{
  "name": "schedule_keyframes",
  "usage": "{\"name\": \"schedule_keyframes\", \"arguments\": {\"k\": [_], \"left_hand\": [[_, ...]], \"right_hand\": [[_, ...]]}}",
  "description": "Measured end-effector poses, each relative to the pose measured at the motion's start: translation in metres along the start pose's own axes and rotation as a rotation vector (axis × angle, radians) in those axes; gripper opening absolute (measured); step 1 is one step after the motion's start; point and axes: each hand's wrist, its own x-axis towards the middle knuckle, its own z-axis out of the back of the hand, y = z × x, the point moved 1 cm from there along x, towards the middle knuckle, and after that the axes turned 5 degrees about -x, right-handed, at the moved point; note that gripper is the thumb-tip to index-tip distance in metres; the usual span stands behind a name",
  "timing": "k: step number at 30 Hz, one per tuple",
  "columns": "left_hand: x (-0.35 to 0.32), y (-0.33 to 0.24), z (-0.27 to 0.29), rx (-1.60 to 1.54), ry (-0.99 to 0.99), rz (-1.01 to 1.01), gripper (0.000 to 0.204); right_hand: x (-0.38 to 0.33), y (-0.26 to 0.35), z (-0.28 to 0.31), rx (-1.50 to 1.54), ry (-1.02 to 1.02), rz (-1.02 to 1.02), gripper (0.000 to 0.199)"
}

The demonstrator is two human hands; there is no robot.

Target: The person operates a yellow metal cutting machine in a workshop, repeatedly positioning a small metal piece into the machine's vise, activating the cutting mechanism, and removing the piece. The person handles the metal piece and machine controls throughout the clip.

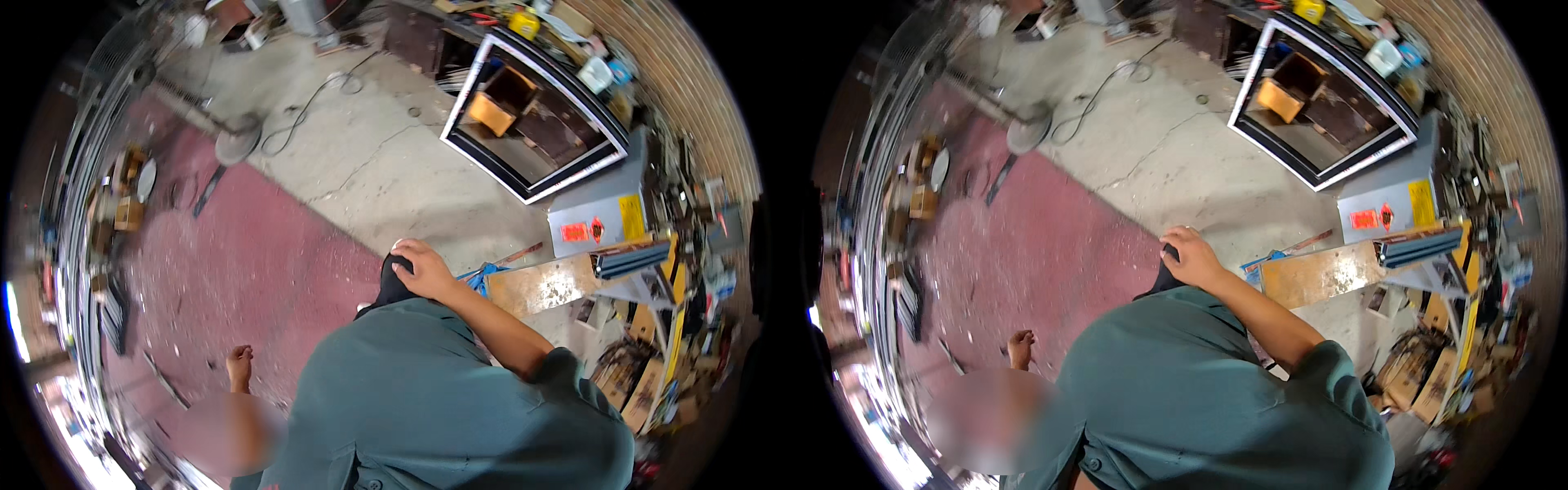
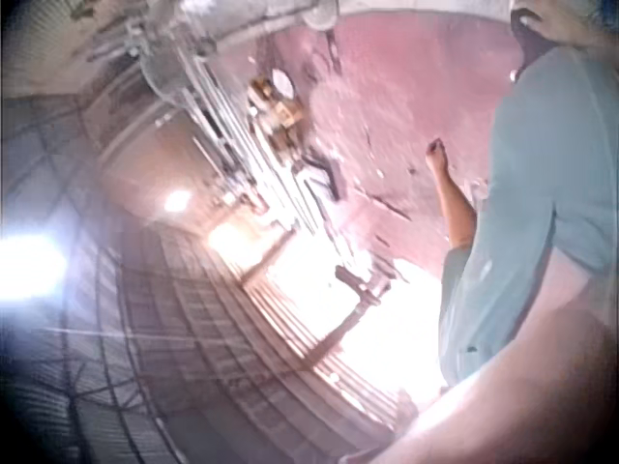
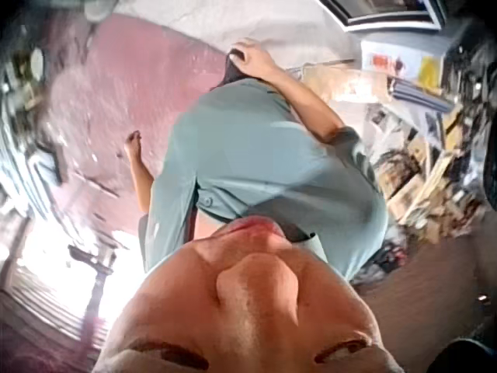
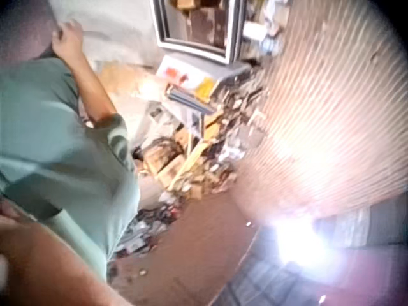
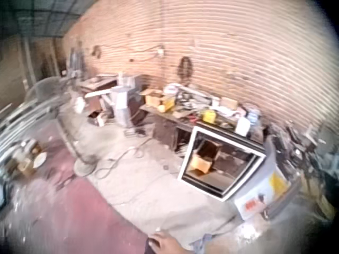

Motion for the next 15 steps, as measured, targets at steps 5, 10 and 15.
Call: {"name": "schedule_keyframes", "arguments": {"k": [5,10,15], "left_hand": [[0.125,-0.110,-0.048,0.140,0.098,-0.156,0.019],[0.164,-0.216,-0.177,0.300,0.427,-0.385,0.019],[0.216,-0.294,-0.285,0.198,0.759,-0.317,0.019]], "right_hand": [[0.026,-0.059,0.009,-0.016,-0.093,-0.219,0.033],[0.051,-0.128,0.049,-0.112,-0.186,-0.378,0.035],[0.046,-0.155,0.129,-0.143,-0.474,-0.553,0.035]]}}
